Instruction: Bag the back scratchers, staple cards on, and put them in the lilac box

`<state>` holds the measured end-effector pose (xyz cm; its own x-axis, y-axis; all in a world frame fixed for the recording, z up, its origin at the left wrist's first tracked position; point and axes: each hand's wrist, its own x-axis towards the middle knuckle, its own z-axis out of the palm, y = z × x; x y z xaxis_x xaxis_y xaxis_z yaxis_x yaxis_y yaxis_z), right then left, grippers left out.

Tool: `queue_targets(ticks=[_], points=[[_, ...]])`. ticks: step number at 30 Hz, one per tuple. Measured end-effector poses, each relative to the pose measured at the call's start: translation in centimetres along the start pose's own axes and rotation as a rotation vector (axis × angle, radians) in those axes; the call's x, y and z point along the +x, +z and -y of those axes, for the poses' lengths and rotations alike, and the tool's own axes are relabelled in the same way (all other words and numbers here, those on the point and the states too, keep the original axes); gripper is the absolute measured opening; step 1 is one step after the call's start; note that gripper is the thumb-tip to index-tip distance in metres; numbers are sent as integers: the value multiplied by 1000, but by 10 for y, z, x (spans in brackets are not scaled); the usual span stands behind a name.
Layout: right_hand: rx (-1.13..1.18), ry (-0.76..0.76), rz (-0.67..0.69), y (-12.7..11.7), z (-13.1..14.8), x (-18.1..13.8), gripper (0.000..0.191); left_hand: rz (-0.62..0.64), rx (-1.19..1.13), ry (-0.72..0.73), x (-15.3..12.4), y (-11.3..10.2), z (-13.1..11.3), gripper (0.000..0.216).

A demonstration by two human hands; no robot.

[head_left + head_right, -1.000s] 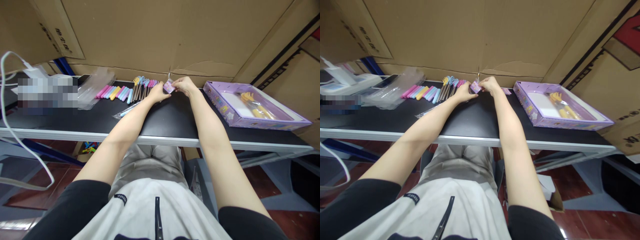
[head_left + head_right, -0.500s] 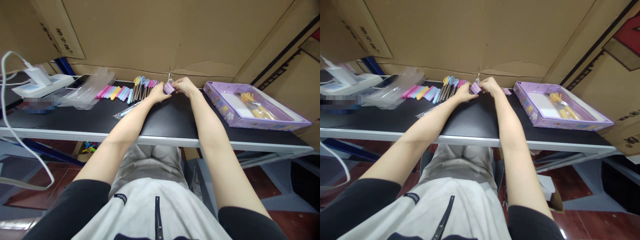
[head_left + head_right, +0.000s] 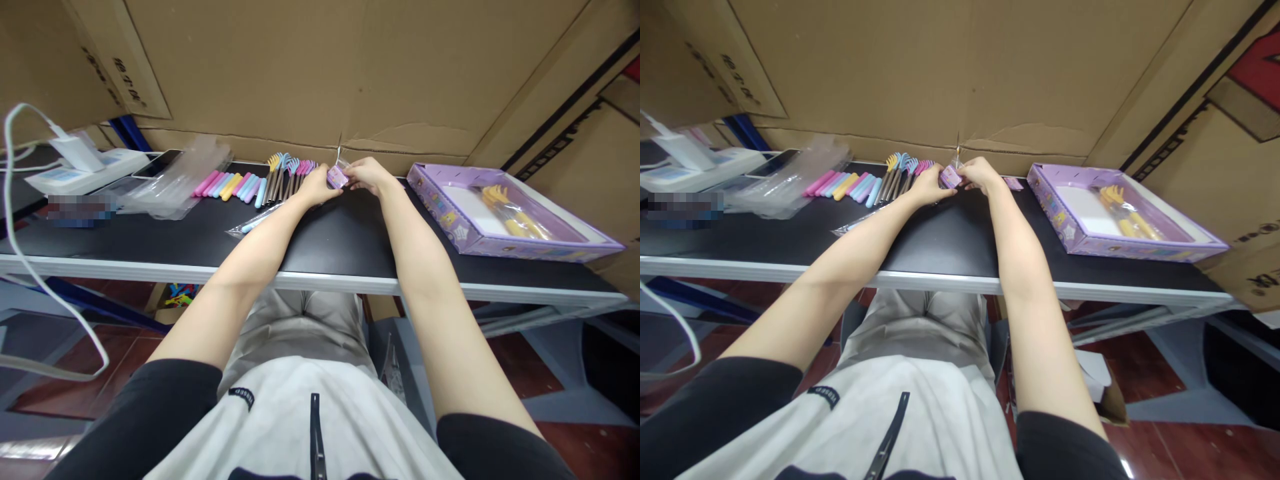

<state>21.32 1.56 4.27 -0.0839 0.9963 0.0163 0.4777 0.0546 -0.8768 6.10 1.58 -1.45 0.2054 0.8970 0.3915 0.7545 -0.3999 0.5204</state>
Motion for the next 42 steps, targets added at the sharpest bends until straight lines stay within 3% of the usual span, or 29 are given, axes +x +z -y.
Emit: queue_targets(ticks=[8,22,27,42], points=[[6,-7,-31,1,0,0,16,-3,7,39,-1,1,1,55],[-187,-115,-168,5,-3,9,13,-2,89,11,-4,0,-3,59],[-184,-113,-185,2,-4,10,12,55,146,-38,-6,-4,-7,66],[14,-31,-118,-2,-2,7,25,39,152,-29,-9,-7,-8,62]])
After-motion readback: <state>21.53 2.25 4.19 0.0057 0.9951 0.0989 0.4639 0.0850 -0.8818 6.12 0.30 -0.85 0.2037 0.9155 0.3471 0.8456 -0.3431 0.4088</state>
